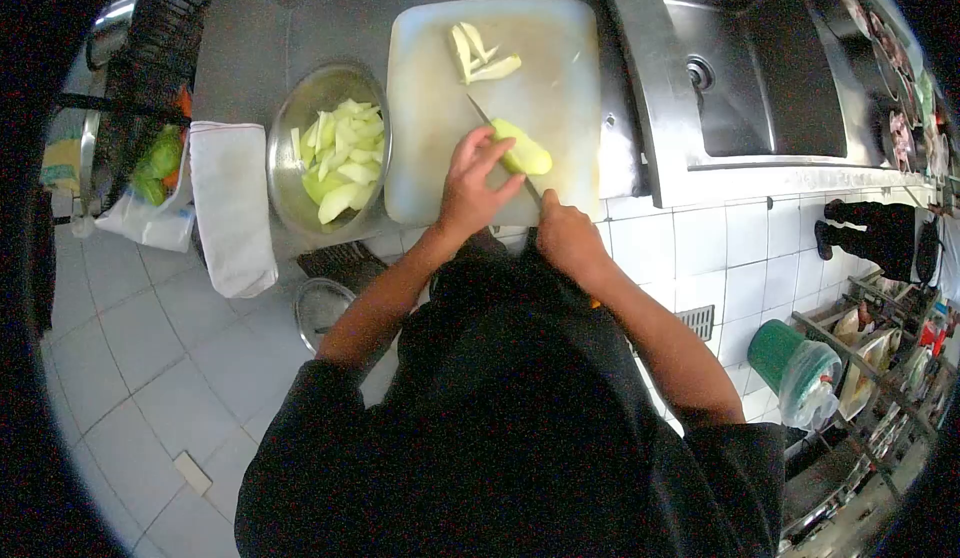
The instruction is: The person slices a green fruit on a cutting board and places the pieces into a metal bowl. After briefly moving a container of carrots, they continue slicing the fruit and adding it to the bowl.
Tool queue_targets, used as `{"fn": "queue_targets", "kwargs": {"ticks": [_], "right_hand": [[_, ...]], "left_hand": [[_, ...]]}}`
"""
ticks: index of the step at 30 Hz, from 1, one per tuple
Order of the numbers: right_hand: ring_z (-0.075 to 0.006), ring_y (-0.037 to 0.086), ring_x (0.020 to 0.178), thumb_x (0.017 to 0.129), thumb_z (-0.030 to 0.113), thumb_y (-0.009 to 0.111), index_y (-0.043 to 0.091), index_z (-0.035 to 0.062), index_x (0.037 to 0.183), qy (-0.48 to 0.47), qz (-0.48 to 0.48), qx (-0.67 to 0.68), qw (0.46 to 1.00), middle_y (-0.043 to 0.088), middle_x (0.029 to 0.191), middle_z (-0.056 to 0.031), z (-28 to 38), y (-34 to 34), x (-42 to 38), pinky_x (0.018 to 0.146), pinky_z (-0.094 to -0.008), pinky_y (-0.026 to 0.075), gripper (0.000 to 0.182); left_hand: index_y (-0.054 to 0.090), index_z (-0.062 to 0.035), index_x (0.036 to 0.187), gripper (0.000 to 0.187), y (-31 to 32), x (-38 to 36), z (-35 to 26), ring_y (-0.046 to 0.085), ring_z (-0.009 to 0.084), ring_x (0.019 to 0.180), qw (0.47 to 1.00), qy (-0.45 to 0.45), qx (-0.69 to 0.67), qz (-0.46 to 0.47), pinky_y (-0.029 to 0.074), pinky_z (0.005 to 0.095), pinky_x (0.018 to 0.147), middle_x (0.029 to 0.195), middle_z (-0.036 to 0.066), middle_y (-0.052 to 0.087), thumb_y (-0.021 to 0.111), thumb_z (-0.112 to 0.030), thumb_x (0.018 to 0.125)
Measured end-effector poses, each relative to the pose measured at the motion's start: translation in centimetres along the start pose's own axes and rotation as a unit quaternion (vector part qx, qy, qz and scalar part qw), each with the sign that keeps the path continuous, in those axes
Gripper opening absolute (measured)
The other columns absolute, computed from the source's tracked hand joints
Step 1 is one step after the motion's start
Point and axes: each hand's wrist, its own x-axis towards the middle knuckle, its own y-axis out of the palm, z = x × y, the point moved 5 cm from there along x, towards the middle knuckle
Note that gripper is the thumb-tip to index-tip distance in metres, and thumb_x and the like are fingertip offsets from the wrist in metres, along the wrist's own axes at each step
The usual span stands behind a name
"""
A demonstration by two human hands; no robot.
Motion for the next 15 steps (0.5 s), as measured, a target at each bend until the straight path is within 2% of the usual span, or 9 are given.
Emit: {"fn": "queue_targets", "kwargs": {"ticks": [1,3,9,15], "right_hand": [[-0.0536,0.066,0.081,0.093,0.008,0.050,0.045,-0.0013,0.104,-0.007,0.000,-0.001,1.000,0.066,0.084,-0.0338,-0.3,0.0,0.2,0.075,-0.0605,0.053,0.015],[-0.0530,0.066,0.081,0.093,0.009,0.050,0.045,-0.0011,0.103,-0.020,0.002,0.001,1.000,0.067,0.084,-0.0330,-0.2,-0.4,0.0,0.075,-0.0604,0.053,0.016],[-0.0524,0.066,0.085,0.093,0.012,0.052,0.047,-0.0011,0.106,0.051,0.037,-0.007,0.998,0.067,0.084,-0.0328,-1.1,-0.8,-3.9,0.077,-0.0600,0.052,0.019],[-0.0522,0.066,0.082,0.096,0.014,0.050,0.050,0.0007,0.105,-0.012,-0.008,0.019,1.000,0.066,0.081,-0.0320,-1.5,0.1,-3.6,0.075,-0.0597,0.052,0.016]], "left_hand": [[0.070,-0.0057,0.108,0.033,0.0,0.3,-0.7,0.059,0.0360,0.111,0.999,0.031,0.030,0.014,0.052,0.0428,0.093,0.128,0.017,0.057,0.080,-0.012,0.077],[0.070,-0.0069,0.107,0.034,0.4,0.0,-0.6,0.057,0.0374,0.114,0.998,0.035,0.046,0.035,0.050,0.0446,0.095,0.128,0.017,0.057,0.080,-0.013,0.076],[0.068,-0.0057,0.109,0.037,0.6,-2.0,-0.9,0.056,0.0376,0.114,0.994,0.051,0.060,0.072,0.050,0.0468,0.095,0.126,0.015,0.057,0.081,-0.016,0.076],[0.065,-0.0063,0.111,0.039,0.6,-2.9,-2.1,0.058,0.0365,0.111,0.988,0.108,0.085,0.067,0.050,0.0462,0.092,0.123,0.014,0.058,0.079,-0.015,0.076]]}}
